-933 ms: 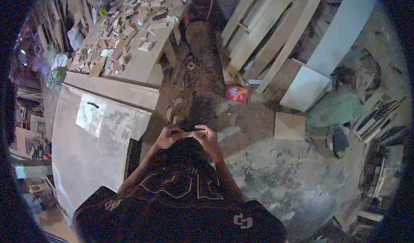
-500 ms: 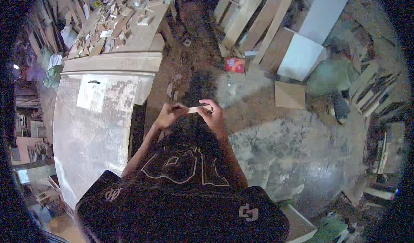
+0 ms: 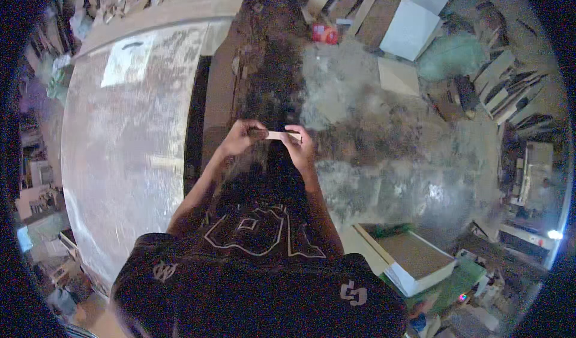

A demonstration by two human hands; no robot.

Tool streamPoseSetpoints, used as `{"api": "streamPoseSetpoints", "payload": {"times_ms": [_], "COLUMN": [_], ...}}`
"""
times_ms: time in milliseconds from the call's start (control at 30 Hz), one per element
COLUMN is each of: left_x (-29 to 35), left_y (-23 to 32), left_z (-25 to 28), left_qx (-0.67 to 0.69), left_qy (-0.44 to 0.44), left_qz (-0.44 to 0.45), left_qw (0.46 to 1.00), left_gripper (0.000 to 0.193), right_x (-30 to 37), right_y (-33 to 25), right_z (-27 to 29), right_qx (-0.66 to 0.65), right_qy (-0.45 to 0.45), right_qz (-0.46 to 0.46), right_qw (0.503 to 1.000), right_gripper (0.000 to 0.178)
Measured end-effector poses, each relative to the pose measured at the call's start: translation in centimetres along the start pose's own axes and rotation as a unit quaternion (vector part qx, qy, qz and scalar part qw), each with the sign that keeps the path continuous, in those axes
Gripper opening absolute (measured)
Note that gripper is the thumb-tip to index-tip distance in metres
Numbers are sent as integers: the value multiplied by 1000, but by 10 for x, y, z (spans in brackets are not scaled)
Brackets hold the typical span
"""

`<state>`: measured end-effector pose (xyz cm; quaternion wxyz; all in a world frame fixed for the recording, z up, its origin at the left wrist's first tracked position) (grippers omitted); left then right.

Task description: Assemble small pieces of wood onto a wooden base.

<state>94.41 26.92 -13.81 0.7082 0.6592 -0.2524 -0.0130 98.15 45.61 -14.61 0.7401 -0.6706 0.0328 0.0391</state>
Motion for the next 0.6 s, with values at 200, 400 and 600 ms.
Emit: {"api": "streamPoseSetpoints", "payload": {"times_ms": [200, 400, 600], "left_x": [120, 216, 293], "left_y": [-54, -79, -135], "left_z": [-38, -79, -102], "left_qx": [-9, -9, -26], "left_qy": [-24, -3, 72], "left_qz": [78, 83, 79], "left_qw": [997, 996, 994], "left_gripper": [12, 12, 12], "right_x": [120, 200, 283], "right_y": [-10, -25, -7], "right_z": [-9, -12, -22], "right_qx": [17, 42, 11], "right_qy": [21, -47, -94], "right_qz": [-4, 7, -22], "right_qw": [1000, 998, 995], "right_gripper": [30, 37, 39]}}
Point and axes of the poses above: each hand's wrist, its own x-axis away from the middle knuckle, its own z-axis out of the back of the hand, y = z × x, the point moved 9 cm from there along -x, towards the middle knuckle, and after that the axes turned 14 degrees about z, right-handed, at the moved point
